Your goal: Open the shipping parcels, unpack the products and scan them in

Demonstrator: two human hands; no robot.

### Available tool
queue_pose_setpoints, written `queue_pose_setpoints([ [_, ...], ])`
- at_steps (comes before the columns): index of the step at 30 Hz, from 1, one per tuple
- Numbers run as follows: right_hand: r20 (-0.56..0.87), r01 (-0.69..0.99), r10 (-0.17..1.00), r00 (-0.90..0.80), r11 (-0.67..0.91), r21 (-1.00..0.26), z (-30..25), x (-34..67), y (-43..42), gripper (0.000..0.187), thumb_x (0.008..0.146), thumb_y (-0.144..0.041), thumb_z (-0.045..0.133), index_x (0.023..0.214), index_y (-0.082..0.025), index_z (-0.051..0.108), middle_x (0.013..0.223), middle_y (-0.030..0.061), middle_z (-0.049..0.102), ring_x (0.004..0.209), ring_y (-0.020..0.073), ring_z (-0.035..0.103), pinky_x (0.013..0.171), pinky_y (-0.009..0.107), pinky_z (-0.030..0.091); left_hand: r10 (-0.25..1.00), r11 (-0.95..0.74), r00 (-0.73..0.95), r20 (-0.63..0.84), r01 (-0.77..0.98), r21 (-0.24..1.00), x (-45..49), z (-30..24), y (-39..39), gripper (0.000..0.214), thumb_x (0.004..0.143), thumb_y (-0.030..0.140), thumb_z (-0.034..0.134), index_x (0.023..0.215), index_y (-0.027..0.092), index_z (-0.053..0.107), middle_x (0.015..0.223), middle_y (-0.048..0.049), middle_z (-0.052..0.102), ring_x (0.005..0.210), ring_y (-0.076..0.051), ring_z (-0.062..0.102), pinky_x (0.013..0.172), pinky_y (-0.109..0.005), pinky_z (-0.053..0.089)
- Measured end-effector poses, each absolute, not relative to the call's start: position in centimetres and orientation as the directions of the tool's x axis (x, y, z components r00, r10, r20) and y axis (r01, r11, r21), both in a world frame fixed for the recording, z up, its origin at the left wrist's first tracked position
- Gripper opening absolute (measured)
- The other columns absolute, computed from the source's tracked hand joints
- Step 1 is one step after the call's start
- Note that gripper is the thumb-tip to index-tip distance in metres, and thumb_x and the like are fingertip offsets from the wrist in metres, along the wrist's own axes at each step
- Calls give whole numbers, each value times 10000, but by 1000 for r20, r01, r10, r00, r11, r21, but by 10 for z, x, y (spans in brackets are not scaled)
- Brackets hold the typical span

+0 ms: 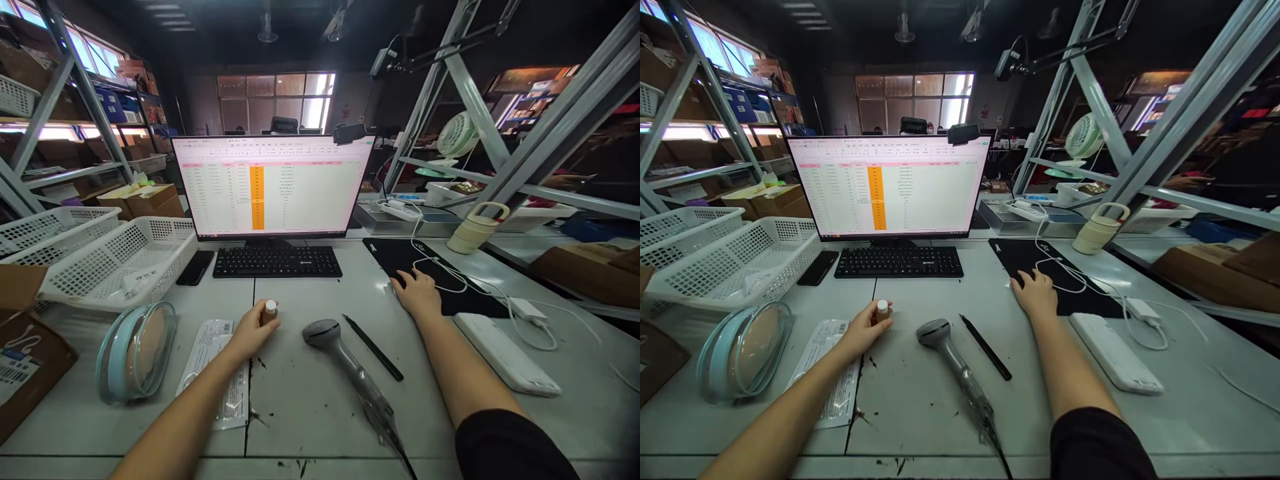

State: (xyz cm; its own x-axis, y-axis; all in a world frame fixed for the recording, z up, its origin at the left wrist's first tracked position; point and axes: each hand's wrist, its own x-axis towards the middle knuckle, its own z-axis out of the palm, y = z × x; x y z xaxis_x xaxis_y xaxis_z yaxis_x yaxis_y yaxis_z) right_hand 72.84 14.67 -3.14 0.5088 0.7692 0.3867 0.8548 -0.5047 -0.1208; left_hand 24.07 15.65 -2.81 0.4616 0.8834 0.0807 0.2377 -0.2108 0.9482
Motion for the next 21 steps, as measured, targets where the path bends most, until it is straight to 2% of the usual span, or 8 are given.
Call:
queue_pose_setpoints([
  [6,428,810,701,570,-565,-154,-42,737,150,555,1008,-388,420,1436,-102,627,1456,246,556,1211,404,573,981,529,470,886,-180,461,38,267,947,241,-27,155,475,835,399,641,1272,217,606,1215,-92,708,1113,-252,673,998,-401,523],
  [12,448,789,666,597,-588,-177,-42,736,148,495,1002,-337,444,1400,-121,644,1435,239,552,1204,384,557,953,490,458,884,-152,467,30,224,963,240,-28,155,502,808,457,665,1244,215,604,1171,-84,706,1114,-247,667,988,-378,518],
  [21,445,781,663,602,-604,-157,-47,737,149,474,1016,-354,434,1377,-156,668,1449,207,547,1192,379,538,951,473,448,893,-110,451,0,217,970,240,-21,151,539,776,490,695,1233,214,622,1174,-92,707,1134,-288,652,987,-417,491],
])
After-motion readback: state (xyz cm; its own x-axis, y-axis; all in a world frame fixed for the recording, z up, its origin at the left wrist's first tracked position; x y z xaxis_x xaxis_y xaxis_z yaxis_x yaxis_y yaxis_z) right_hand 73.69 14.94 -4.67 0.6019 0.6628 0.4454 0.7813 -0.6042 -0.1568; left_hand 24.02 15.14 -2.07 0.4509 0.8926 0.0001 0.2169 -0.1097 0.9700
